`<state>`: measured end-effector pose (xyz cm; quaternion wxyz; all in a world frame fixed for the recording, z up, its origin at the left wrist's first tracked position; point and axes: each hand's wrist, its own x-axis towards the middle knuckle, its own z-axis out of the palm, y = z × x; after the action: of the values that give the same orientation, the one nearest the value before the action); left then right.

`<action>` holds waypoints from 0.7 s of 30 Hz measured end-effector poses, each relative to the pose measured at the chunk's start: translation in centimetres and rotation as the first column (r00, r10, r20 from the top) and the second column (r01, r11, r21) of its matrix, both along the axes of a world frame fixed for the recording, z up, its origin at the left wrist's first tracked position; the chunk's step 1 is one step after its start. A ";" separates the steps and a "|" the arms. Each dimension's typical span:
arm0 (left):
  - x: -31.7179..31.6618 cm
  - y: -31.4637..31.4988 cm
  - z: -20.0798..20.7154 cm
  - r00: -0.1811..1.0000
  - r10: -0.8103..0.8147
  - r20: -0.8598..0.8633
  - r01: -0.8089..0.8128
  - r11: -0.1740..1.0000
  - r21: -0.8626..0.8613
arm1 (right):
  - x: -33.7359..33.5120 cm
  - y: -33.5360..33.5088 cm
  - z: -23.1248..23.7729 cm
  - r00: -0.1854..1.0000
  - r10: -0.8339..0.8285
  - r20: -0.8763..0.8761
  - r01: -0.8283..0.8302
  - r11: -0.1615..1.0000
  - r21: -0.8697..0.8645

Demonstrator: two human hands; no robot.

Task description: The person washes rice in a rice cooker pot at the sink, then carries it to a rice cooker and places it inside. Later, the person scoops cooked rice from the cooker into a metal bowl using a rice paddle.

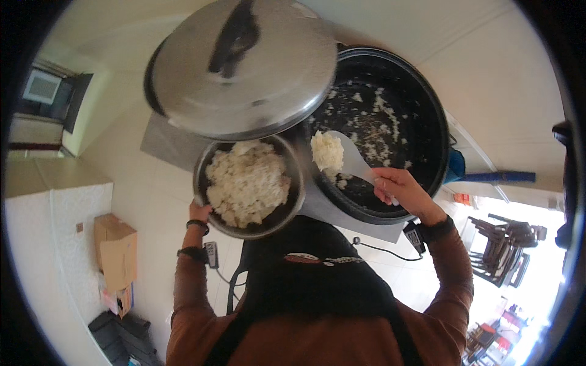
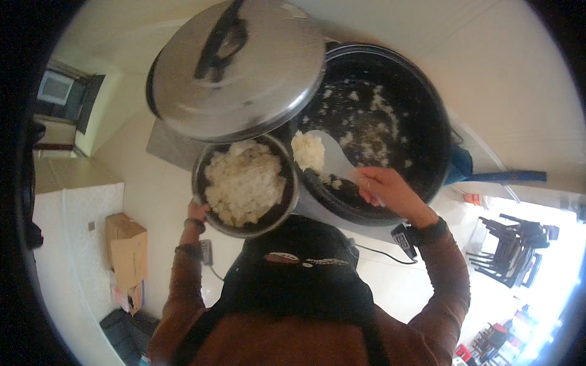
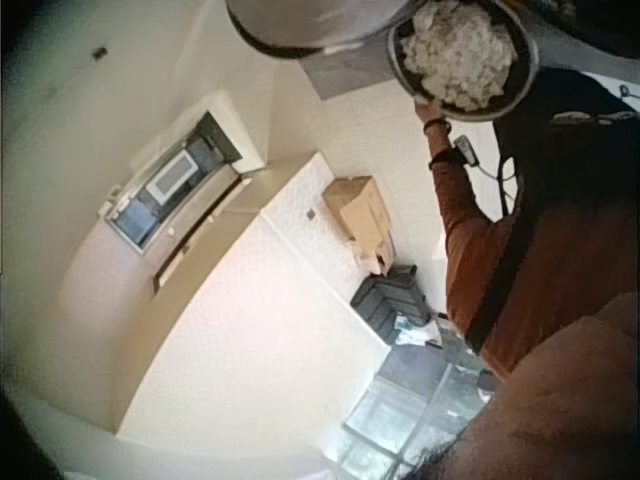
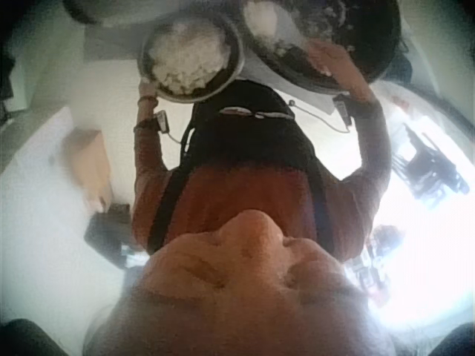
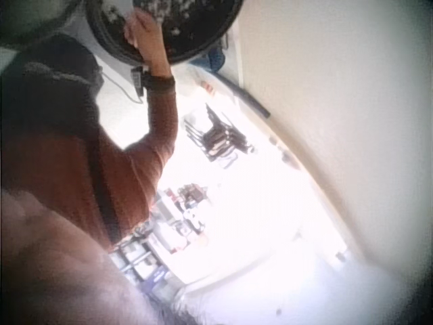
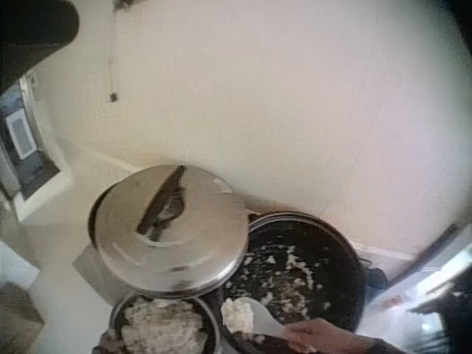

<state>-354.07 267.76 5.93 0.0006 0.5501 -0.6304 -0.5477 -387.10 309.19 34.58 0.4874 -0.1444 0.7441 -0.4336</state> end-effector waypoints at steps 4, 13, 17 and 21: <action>0.0 0.1 0.0 0.980 -0.156 -0.120 0.134 0.975 -0.176 | 4.6 -5.2 -1.0 0.955 0.233 -0.183 -0.248 0.967 -0.063; 0.5 -0.2 -0.9 0.981 -0.136 -0.137 0.125 0.988 -0.087 | 9.0 -8.6 -4.1 0.602 0.266 -0.753 -0.292 0.951 0.103; 0.0 0.1 0.0 0.981 -0.166 -0.104 0.164 0.986 -0.028 | 4.8 -0.9 -1.4 0.776 -0.004 -0.630 0.036 0.999 0.037; -0.4 -0.4 0.8 0.975 -0.223 0.026 0.224 0.968 -0.115 | -0.5 5.3 -4.8 0.729 0.315 -0.608 0.068 0.850 0.522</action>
<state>-354.46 267.34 6.76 -0.0326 0.4780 -0.7194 -0.5028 -387.60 314.54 29.82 0.2338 -0.2079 0.9441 -0.1036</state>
